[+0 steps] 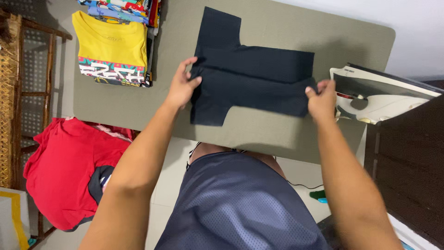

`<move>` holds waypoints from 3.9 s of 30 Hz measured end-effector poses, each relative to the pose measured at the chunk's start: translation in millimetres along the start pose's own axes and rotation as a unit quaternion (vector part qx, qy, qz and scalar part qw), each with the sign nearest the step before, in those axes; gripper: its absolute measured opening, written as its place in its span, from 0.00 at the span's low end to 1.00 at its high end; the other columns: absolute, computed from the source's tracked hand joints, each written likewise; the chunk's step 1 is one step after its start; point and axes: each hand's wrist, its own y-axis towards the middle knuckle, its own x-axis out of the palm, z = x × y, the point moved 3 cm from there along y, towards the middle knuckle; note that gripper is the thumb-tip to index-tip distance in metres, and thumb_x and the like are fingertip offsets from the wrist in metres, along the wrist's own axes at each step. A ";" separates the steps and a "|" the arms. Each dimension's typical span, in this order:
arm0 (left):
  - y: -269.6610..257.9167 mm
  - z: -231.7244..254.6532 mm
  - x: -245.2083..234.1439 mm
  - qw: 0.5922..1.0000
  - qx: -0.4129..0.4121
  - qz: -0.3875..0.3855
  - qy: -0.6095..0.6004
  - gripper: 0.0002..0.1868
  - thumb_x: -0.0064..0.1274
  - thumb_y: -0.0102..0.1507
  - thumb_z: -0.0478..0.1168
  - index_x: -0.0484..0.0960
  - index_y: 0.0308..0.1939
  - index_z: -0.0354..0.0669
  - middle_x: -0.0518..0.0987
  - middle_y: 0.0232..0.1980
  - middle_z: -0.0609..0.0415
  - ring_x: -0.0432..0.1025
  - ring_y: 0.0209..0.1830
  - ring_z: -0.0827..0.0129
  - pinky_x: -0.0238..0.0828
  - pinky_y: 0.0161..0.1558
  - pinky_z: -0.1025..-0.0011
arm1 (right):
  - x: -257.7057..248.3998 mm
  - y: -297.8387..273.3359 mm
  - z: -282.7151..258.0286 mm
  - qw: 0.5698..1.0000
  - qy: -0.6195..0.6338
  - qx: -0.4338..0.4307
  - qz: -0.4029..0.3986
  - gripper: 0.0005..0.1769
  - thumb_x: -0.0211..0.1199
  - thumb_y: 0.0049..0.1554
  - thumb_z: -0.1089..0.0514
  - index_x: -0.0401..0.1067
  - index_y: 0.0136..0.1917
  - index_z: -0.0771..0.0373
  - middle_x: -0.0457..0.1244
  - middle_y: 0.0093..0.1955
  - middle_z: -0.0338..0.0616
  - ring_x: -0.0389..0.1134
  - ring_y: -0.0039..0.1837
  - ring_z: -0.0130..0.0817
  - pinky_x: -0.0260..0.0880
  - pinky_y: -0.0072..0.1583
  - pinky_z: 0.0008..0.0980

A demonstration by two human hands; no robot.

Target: The person irons a black t-shirt on an ironing board, smoothing the fabric and sleeves before folding it and placing it on a stack. They then pick up a red t-shirt, iron both the front and back sides, and fold it.

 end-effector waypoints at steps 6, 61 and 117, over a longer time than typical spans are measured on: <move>23.5 28.4 9.7 0.969 -0.067 0.096 0.218 0.34 0.60 0.61 0.33 0.64 0.69 0.45 0.77 0.52 0.46 0.74 0.51 0.61 0.72 0.56 0.64 | 6.4 28.2 -25.1 0.998 -0.020 0.023 -0.048 0.31 0.72 0.57 0.63 0.60 0.68 0.62 0.65 0.56 0.50 0.68 0.56 0.39 0.70 0.56 0.38; -163.5 6.7 46.9 0.833 0.195 0.008 0.517 0.17 0.53 0.66 0.49 0.81 0.55 0.47 0.70 0.67 0.43 0.58 0.75 0.51 0.41 0.72 0.34 | -48.5 -105.1 -228.1 0.885 -0.353 -0.108 -0.284 0.37 0.66 0.54 0.35 0.71 0.69 0.57 0.72 0.43 0.54 0.74 0.41 0.45 0.73 0.45 0.47; -198.9 -16.6 -77.2 0.843 0.062 0.129 0.518 0.17 0.57 0.62 0.44 0.78 0.53 0.44 0.62 0.77 0.42 0.52 0.81 0.52 0.41 0.74 0.42 | 146.9 -164.8 -260.8 0.826 -0.367 -0.276 -0.327 0.30 0.58 0.60 0.39 0.68 0.62 0.67 0.70 0.44 0.63 0.73 0.47 0.61 0.73 0.52 0.53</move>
